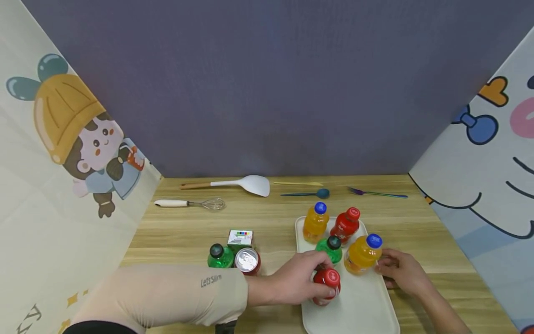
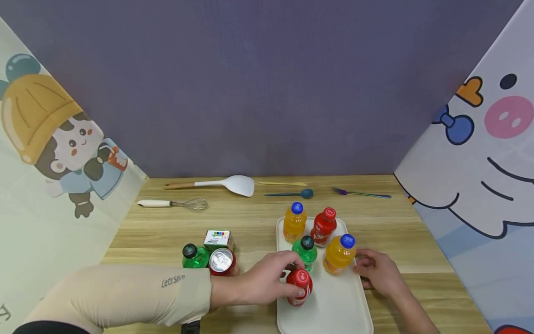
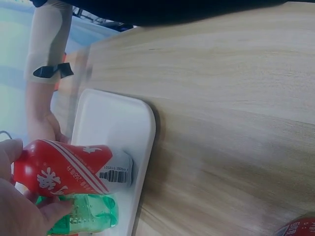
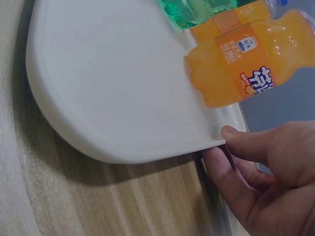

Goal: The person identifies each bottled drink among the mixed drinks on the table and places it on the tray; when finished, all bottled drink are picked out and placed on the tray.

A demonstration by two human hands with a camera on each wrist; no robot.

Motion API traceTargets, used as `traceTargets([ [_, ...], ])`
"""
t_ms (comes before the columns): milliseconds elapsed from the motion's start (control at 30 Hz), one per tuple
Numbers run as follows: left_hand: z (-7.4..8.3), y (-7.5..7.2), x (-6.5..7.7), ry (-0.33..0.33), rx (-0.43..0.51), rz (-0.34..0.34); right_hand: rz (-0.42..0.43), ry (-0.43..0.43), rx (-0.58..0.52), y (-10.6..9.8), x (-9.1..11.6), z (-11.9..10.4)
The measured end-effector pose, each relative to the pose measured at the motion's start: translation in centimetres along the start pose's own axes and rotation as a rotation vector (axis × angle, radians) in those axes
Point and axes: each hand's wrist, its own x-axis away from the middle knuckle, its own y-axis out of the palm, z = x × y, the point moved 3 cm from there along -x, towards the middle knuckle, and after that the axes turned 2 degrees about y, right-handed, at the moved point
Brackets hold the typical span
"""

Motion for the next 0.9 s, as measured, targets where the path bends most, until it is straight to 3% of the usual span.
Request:
traceTargets([
  [433,0.3,-1.0,0.9,-0.065,0.007,-0.046,-0.006,-0.001,-0.004,0.2,0.1,0.4],
  [567,0.9,-2.2,1.5,-0.074,0.07,-0.034,-0.007,0.003,-0.003,0.2,-0.1,0.5],
  [900,2.7,-6.3,3.5,-0.029,0.153,0.08,-0.011,0.002,-0.012,0.1,-0.4,0.5],
])
